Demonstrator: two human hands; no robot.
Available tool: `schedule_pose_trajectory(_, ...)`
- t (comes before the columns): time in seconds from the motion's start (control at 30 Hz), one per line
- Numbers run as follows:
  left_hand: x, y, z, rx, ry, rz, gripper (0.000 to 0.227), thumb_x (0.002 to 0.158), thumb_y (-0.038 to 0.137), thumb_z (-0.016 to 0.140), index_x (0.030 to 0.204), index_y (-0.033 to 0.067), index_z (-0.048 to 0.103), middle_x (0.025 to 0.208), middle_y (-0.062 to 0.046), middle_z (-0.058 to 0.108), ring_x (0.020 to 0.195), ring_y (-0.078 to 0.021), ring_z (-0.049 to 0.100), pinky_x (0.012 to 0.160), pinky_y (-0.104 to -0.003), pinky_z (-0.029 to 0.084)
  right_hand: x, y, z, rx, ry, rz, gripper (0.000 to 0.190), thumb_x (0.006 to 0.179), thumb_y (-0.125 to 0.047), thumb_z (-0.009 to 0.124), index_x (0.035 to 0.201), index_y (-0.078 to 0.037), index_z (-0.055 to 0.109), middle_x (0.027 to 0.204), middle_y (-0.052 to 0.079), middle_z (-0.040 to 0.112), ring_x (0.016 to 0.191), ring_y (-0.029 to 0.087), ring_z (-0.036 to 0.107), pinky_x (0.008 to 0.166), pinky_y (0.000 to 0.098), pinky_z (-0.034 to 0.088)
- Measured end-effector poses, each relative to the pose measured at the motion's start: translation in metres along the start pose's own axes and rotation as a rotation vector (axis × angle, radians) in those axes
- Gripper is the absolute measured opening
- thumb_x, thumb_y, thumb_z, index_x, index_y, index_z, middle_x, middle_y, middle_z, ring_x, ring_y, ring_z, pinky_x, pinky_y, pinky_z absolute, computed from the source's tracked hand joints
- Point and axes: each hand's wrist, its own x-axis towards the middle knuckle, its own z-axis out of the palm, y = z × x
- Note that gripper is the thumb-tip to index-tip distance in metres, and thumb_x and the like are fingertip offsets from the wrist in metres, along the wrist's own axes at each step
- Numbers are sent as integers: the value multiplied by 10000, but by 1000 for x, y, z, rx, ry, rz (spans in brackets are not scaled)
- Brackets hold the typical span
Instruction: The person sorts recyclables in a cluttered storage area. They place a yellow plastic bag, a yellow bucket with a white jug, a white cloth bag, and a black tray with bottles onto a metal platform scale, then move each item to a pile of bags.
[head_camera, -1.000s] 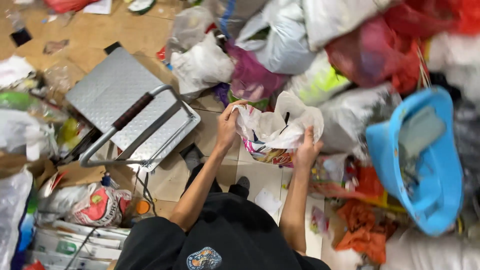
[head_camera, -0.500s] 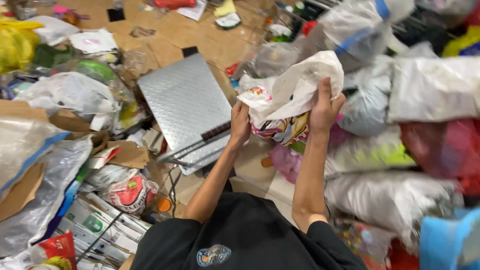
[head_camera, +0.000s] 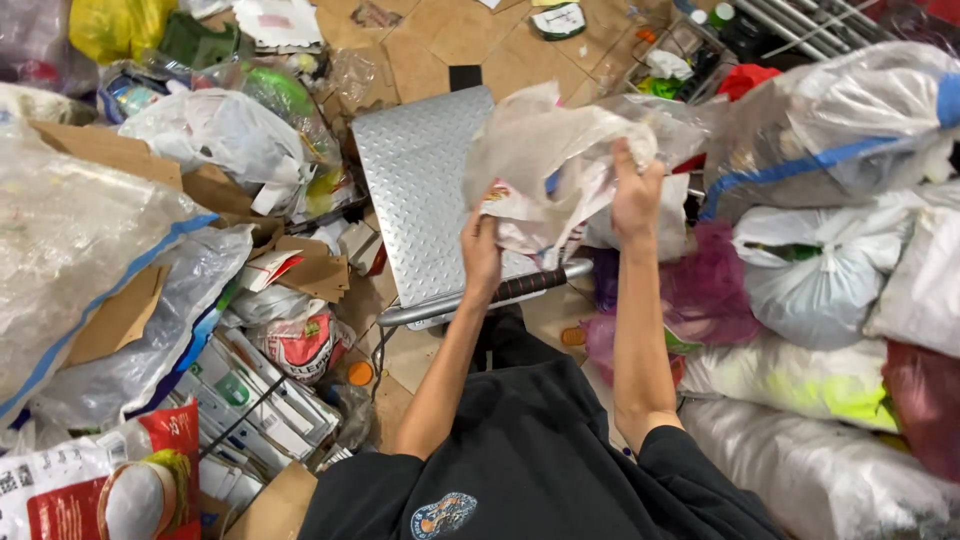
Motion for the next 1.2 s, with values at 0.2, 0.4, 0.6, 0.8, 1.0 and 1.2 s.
schedule_pose_trajectory(0.2,29,-1,-104,311,396,141,350,1070,173,529,1325,-37,646,1107,-64,689,946,-137,636,836,-284,533,17,129,15,-52,-178,260,283,1047,-251,658,890,-22,714,820,-49,641,721,65,517,604,299,409)
schedule_pose_trajectory(0.4,53,28,-162,400,582,296,386,1019,139,500,1349,-22,618,1245,-104,682,1080,-169,645,943,-288,502,25,239,43,-428,-457,397,460,986,-398,643,853,38,703,714,57,658,672,113,578,618,363,473)
schedule_pose_trajectory(0.6,70,-3,-220,662,700,307,359,1015,109,524,1306,-56,657,1226,-138,716,1107,-196,652,982,-295,480,16,279,71,-474,-616,533,549,987,-406,602,725,74,637,598,102,594,584,196,597,566,405,472)
schedule_pose_trajectory(0.8,61,11,-230,668,658,300,311,1028,102,529,1229,-78,684,1158,-136,703,1001,-175,639,900,-308,500,19,250,90,-496,-630,520,550,971,-409,607,752,94,650,655,155,649,635,229,657,625,420,511)
schedule_pose_trajectory(1.0,16,30,-207,1041,553,229,255,933,127,612,1098,-16,744,1004,-116,751,838,-179,658,761,-335,503,1,232,73,-617,-709,438,528,965,-411,594,897,105,684,769,253,696,788,311,706,751,466,524)
schedule_pose_trajectory(1.2,-19,-48,-269,1547,360,-253,244,833,225,757,945,10,783,928,-238,731,881,-367,726,786,-436,570,-43,343,15,-843,-764,535,513,938,-401,609,987,106,679,940,324,680,961,438,702,823,503,552)
